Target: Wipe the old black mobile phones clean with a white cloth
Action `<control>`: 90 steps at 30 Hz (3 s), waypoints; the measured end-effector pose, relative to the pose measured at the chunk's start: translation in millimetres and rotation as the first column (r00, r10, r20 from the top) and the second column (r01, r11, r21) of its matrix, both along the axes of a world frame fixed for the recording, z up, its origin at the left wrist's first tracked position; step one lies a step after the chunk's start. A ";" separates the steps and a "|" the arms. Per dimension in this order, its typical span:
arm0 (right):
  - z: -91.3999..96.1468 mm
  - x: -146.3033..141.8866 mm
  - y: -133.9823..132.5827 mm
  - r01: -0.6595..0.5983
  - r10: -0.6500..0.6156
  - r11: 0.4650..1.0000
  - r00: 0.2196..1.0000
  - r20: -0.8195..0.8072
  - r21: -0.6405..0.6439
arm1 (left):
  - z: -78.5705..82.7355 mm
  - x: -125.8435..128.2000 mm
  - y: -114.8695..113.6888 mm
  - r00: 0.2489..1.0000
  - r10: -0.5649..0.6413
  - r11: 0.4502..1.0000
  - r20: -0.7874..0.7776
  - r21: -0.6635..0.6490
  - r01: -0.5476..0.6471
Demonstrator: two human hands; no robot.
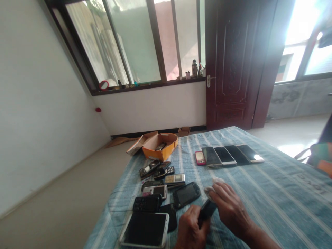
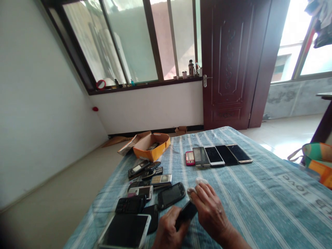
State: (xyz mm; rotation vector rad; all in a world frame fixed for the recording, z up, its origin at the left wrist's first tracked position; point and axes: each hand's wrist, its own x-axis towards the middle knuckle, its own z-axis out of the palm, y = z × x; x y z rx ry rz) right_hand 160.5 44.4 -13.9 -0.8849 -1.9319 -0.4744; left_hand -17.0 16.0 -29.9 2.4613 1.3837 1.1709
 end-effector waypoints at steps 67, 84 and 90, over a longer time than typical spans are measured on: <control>35.1 -9.1 -18.1 -0.131 0.126 0.991 0.969 -0.213 -0.009 | 56.8 1.9 -3.2 0.999 -0.043 0.953 0.025 0.300 0.034; 39.7 -11.4 -22.6 -0.106 0.112 0.993 0.982 -0.149 0.051 | 52.9 4.7 -2.0 0.990 -0.117 0.970 0.083 0.222 0.097; 39.8 -7.8 -22.1 -0.088 0.092 0.996 0.982 -0.164 0.031 | 47.9 5.0 -1.2 0.988 -0.114 0.983 0.106 0.154 0.097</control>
